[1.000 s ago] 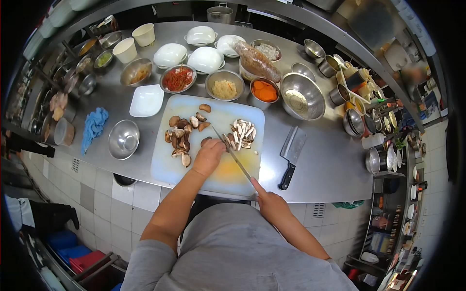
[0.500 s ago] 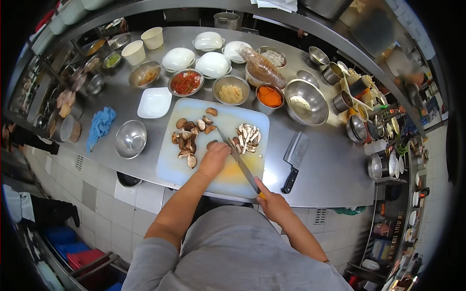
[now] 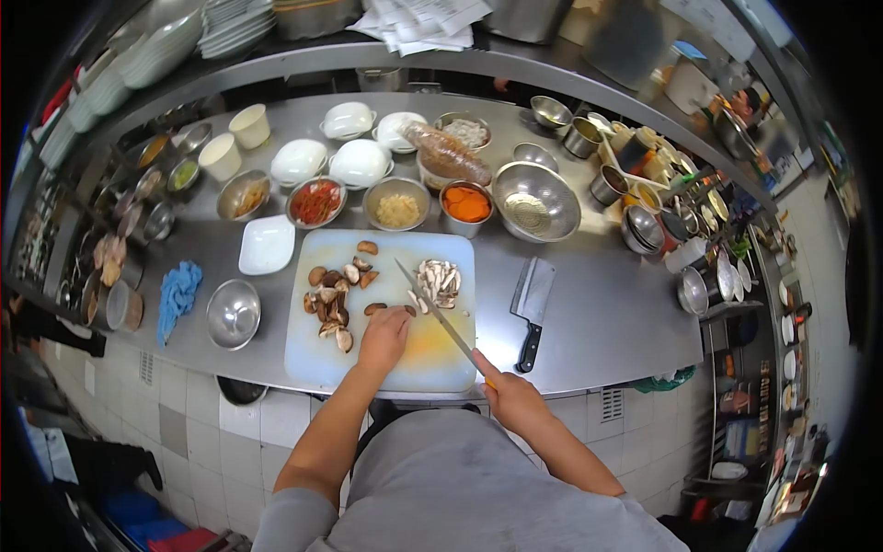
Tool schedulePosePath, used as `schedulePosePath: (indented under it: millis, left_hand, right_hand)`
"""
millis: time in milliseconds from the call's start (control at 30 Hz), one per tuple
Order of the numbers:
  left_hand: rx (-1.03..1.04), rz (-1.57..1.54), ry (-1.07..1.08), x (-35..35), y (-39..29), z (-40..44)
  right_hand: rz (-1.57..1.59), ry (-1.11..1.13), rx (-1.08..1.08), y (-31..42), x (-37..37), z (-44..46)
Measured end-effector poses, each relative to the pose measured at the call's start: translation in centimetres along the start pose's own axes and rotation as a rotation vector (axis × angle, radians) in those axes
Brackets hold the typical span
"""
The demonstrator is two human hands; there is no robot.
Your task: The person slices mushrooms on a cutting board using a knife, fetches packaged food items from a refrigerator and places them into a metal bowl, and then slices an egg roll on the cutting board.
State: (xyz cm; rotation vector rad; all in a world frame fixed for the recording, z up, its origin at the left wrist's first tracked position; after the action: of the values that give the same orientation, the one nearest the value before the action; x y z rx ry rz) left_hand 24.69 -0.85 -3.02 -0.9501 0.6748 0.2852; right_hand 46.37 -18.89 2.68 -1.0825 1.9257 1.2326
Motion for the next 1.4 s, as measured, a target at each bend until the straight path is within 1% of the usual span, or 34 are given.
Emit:
schedulePosePath:
  millis: [33, 67, 133, 167, 233, 267, 333, 367, 433, 467, 533, 567, 600, 667, 700, 767, 900, 967, 1000, 1033, 1100, 1167, 1200, 1267, 1300, 1367, 1400]
  left_hand:
    - [0.070, 0.055, -0.007, 0.2, -0.6, 0.3]
    - [0.090, 0.052, 0.000, 0.6, -0.8, 0.6]
    - [-0.002, 0.040, 0.001, 0.1, -1.7, 1.8]
    - [0.018, 0.038, 0.008, -0.2, -2.7, 2.2]
    - [0.039, 0.013, -0.200, -3.1, -5.2, 3.0]
    - [0.071, 0.004, -0.183, -3.1, -5.8, 3.0]
    - [0.207, 0.051, -0.144, -2.8, -7.1, 3.1]
    - [0.228, 0.072, -0.078, -2.3, -7.6, 3.4]
    - [0.297, 0.128, 0.007, -1.2, -8.3, 3.5]
    - [0.298, 0.137, 0.037, -1.1, -9.1, 3.7]
    - [0.312, 0.154, 0.076, -0.8, -9.5, 4.2]
    - [0.321, 0.159, 0.085, -0.5, -9.1, 4.6]
    - [0.366, 0.156, 0.092, -0.1, -9.0, 5.0]
    - [0.276, 0.167, 0.190, 1.0, -7.3, 5.9]
    - [0.299, 0.171, 0.193, 1.3, -7.2, 6.4]
    - [0.200, 0.149, 0.282, 2.4, -5.8, 7.4]
    - [0.204, 0.199, 0.326, 2.7, -5.8, 8.7]
    - [0.251, 0.121, 0.200, 1.0, -7.0, 9.2]
    - [0.239, 0.098, 0.156, 0.3, -7.6, 9.3]
    - [0.249, 0.103, 0.161, 0.3, -8.1, 9.1]
    - [0.263, 0.122, -0.014, -1.1, -8.5, 8.9]
    - [0.258, 0.164, -0.012, -0.7, -7.7, 8.5]
    - [0.236, 0.167, -0.018, -0.5, -7.9, 8.1]
    - [0.211, 0.172, -0.027, 0.0, -7.9, 7.5]
    - [0.212, 0.223, 0.000, 0.6, -7.7, 7.0]
    - [0.211, 0.274, 0.029, 1.8, -7.2, 6.3]
    - [0.210, 0.280, 0.022, 2.2, -7.2, 6.1]
  right_hand:
    - [-0.016, 0.007, 0.005, 0.1, 0.0, -0.1]
    - [-0.007, -0.010, 0.015, 0.2, -0.3, -0.3]
    - [-0.025, -0.056, -0.028, 1.0, -1.1, -0.9]
    - [-0.017, -0.072, -0.018, 0.9, -1.3, -0.9]
    - [0.002, -0.081, -0.046, 0.9, -1.1, -1.1]
    - [0.016, -0.107, -0.025, 0.5, -0.7, -1.0]
    - [0.042, -0.090, -0.039, 0.0, 0.6, -0.6]
    - [0.062, -0.032, -0.004, 0.1, 0.7, -0.7]
    - [0.067, -0.011, -0.009, 1.3, -0.6, -1.8]
    - [0.102, -0.042, -0.060, 0.8, 0.3, -1.6]
    - [0.122, -0.070, -0.056, 0.8, 0.0, -2.2]
    - [0.139, -0.122, -0.035, 0.5, -0.2, -2.3]
    - [0.127, -0.121, -0.042, 0.4, 0.0, -2.4]
    - [0.140, -0.108, -0.036, 0.6, -0.7, -3.4]
    - [0.150, -0.128, -0.032, 0.2, -0.6, -3.5]
    - [0.144, -0.101, -0.039, -0.4, 0.7, -3.2]
    - [0.193, -0.104, -0.015, -1.3, 0.1, -4.1]
    - [0.228, -0.137, -0.045, -2.1, 0.7, -3.8]
    - [0.238, -0.147, -0.044, -2.7, 1.1, -3.6]
    - [0.276, -0.174, -0.057, -3.4, 1.2, -3.3]
    - [0.318, -0.207, -0.069, -4.3, 0.7, -3.3]
    - [0.338, -0.248, -0.008, -6.0, -1.1, -4.1]
    - [0.339, -0.248, -0.010, -6.9, -0.9, -3.9]
    - [0.331, -0.383, 0.057, -10.3, -1.1, -3.9]
    - [0.331, -0.381, 0.055, -11.0, -1.3, -4.3]
    - [0.326, -0.479, 0.094, -13.2, -2.5, -5.4]
    - [0.384, -0.450, 0.102, -13.6, -3.4, -6.2]
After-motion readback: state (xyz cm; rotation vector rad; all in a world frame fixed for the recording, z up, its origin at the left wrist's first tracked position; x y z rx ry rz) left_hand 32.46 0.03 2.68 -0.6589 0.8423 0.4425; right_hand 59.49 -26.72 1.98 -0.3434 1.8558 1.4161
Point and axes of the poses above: each hand's wrist, its own z-axis towards the middle knuckle, its own x-axis out of the palm, y = z × x, the point moved 8 cm from there along z, towards the middle knuckle, and after that the axes turned 1 degree about x, right-handed, at the moved point
